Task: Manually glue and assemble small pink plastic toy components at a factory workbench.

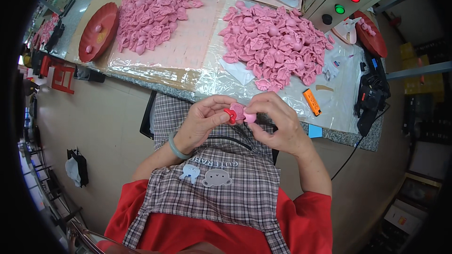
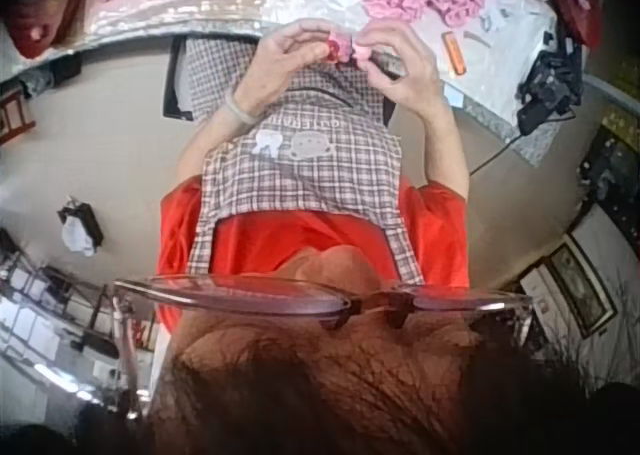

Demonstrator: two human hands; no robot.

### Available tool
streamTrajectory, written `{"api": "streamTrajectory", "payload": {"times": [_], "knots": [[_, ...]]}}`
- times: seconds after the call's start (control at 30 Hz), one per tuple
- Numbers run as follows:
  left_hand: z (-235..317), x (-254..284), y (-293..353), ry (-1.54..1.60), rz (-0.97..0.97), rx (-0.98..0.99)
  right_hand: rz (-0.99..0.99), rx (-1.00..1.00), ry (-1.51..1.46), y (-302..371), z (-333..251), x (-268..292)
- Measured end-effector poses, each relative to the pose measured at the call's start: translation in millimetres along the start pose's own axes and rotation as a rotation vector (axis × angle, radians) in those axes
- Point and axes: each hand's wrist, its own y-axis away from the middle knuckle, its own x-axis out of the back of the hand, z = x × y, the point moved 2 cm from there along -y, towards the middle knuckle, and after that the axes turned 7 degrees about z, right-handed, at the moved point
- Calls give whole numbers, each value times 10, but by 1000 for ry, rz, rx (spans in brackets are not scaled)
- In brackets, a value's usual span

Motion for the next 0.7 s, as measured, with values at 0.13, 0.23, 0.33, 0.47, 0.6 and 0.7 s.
{"api": "streamTrajectory", "payload": {"times": [0.13,0.23,0.33,0.47,0.6,0.7], "knots": [[13,-36,34,-80,43,-21,11,75,41,-24,4,-118],[29,-47,49,-105,33,-37,20,84,58,-7,33,-150],[16,-55,53,-135,36,-45,26,76,57,6,41,-156],[26,-76,58,-171,35,-36,22,105,67,8,39,-149],[-3,-70,62,-210,57,-70,3,98,73,17,38,-137],[5,-83,63,-269,70,-115,-1,99,68,28,49,-136]]}}
